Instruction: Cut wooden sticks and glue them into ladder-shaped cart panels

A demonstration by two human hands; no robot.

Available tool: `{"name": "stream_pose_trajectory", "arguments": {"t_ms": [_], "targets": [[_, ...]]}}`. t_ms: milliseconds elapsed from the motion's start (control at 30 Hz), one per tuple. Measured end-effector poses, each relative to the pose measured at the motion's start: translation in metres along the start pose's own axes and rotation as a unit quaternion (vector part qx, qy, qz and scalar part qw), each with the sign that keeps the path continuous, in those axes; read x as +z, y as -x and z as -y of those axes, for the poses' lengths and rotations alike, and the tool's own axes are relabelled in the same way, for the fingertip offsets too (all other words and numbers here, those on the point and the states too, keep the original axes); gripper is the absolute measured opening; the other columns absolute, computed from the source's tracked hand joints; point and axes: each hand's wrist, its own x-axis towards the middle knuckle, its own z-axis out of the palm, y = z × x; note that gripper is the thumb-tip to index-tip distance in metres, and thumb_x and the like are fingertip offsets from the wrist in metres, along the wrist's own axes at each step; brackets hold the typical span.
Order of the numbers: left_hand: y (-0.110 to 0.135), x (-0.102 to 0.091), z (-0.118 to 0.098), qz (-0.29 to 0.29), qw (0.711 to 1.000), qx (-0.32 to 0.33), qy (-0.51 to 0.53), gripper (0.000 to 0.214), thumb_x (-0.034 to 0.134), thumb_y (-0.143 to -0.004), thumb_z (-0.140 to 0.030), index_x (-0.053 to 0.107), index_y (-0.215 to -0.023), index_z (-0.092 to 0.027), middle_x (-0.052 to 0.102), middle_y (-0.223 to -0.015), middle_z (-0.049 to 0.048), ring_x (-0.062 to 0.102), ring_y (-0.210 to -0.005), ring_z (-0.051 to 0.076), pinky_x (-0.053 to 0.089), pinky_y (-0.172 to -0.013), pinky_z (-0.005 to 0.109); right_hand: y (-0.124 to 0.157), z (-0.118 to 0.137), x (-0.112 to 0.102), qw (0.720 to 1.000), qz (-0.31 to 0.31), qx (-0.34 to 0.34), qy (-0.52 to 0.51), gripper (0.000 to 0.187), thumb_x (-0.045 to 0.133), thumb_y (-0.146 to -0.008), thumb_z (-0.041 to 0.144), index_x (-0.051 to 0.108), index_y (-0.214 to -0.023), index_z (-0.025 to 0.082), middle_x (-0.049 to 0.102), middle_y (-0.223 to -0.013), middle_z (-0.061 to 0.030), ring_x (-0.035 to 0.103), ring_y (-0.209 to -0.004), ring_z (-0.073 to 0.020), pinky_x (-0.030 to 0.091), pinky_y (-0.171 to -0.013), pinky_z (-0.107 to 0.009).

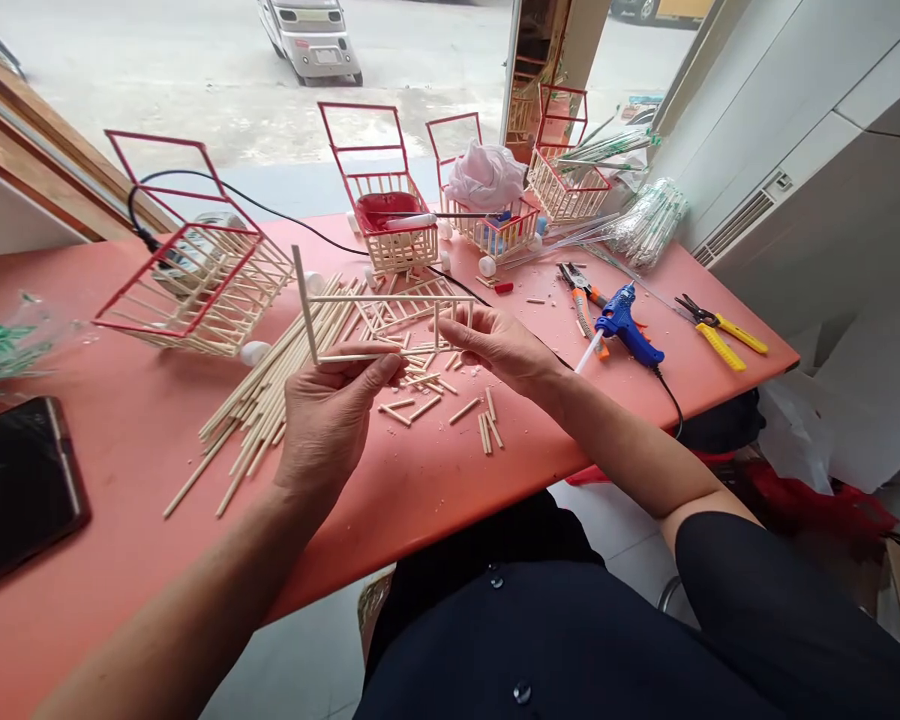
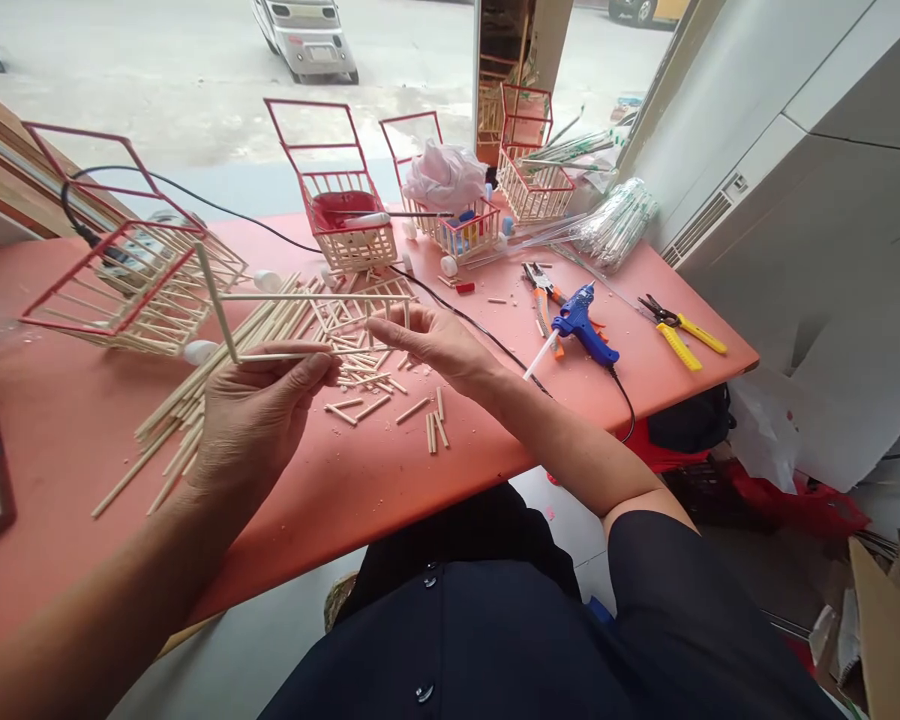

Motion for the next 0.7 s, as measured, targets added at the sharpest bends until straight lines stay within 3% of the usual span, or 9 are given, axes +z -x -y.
{"name": "stream_pose_trajectory", "arguments": {"t_ms": [200, 567, 700], "targets": [[0.0034, 0.0023, 0.0015, -0.006, 1.000, -0.003, -0.001, 0.018, 0.099, -0.066, -0.024, 0.087, -0.079, -0.024, 0.078, -0.074, 0.0005, 0.071, -0.073, 0.015, 0.059, -0.075, 0.029, 0.0013, 0.0005, 0.0024, 1.000, -0.006, -0.021, 0.010, 0.068, 0.096, -0.071, 0.077, 0.063, -0.086, 0.019, 0.048, -0.074, 0.0071, 0.038, -0.067, -0.0083, 0.031, -0.061, -0.026], [0.0073, 0.0036, 0.0014, -0.011, 1.000, -0.009, -0.006, 0.017, 0.098, -0.066, -0.025, 0.088, -0.080, -0.024, 0.080, -0.076, 0.0011, 0.074, -0.075, 0.016, 0.060, -0.076, 0.030, 0.0011, 0.0020, 0.0063, 0.999, -0.018, -0.034, 0.021, 0.071, 0.096, -0.064, 0.080, 0.061, -0.081, 0.020, 0.049, -0.073, 0.0063, 0.042, -0.071, -0.0101, 0.034, -0.063, -0.027], [0.0062, 0.0022, 0.0000, -0.006, 1.000, -0.001, -0.003, 0.019, 0.100, -0.067, -0.025, 0.088, -0.081, -0.023, 0.080, -0.076, 0.0016, 0.073, -0.074, 0.015, 0.060, -0.076, 0.029, 0.0005, 0.0013, 0.0043, 0.999, -0.010, -0.030, 0.039, 0.069, 0.095, -0.069, 0.078, 0.060, -0.080, 0.019, 0.049, -0.076, 0.0057, 0.038, -0.070, -0.0096, 0.031, -0.062, -0.026]]}}
